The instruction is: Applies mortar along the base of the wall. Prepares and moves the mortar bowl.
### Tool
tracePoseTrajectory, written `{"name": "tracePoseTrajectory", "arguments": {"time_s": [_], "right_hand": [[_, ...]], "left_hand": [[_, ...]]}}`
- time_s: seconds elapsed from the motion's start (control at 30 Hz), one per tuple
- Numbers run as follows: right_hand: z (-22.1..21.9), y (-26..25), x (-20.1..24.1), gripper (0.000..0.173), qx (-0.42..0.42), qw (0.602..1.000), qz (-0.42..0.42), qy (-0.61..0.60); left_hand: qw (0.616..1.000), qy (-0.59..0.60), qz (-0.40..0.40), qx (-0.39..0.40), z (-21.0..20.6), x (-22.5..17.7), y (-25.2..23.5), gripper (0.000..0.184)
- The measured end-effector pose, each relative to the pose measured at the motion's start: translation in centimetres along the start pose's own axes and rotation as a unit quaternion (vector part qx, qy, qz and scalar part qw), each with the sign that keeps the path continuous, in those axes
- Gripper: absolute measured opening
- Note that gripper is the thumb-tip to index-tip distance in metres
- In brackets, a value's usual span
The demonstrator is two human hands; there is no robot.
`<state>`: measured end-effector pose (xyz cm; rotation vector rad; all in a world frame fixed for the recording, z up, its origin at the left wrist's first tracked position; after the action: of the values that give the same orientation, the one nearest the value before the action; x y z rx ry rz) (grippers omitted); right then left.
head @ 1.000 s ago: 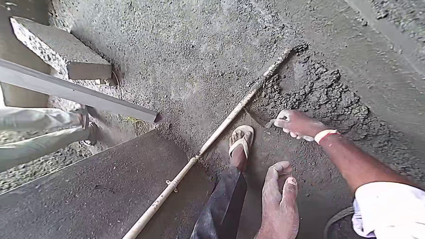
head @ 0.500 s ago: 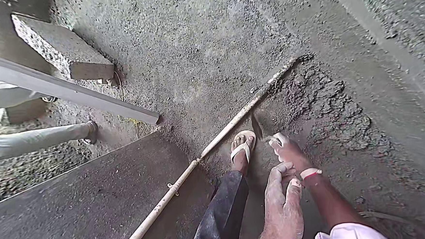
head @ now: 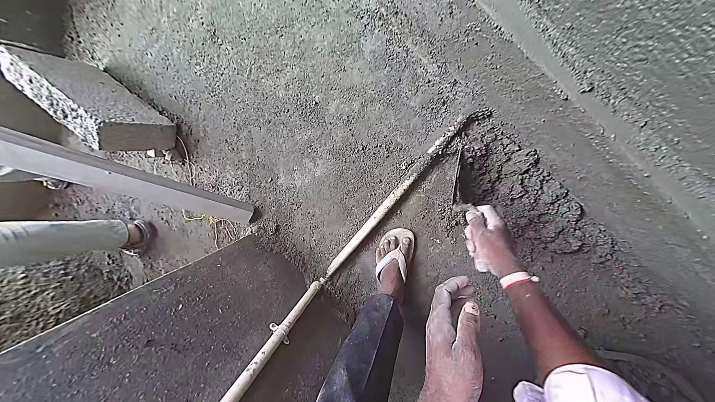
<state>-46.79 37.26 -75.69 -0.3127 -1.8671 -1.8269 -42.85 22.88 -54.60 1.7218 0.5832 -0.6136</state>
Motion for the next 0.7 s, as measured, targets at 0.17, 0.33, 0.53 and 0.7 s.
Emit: {"name": "tracePoseTrajectory", "arguments": {"time_s": [0.17,0.33,0.53,0.7], "right_hand": [[-4.3,-3.2,5.5,0.039,-0.059,0.986,0.087,-0.132],[-1.7,-5.1,5.6,0.043,-0.083,0.981,0.051,-0.166],[-0.7,-1.2,3.6,0.031,-0.052,0.965,0.036,-0.255],[-0.6,-3.6,6.3,0.035,-0.010,0.988,0.032,-0.154]], "left_hand": [[1.000,-0.006,-0.005,0.002,0.0,0.2,0.0,0.040],[1.000,-0.015,0.001,-0.004,0.1,0.3,0.0,0.041],[1.000,-0.019,-0.002,0.009,-0.4,0.2,0.0,0.042],[0.999,-0.040,-0.001,0.009,-0.9,0.5,0.0,0.042]]}}
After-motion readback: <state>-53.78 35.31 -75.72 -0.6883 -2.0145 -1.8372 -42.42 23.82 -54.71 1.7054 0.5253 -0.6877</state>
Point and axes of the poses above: each hand's wrist, its own y-axis away from the middle knuckle, its own z-axis out of the back of the hand, x = y × z, the point moved 10 cm from there along -y, towards the middle knuckle, and after that the axes turned 11 degrees about x, right-handed, at the moved point
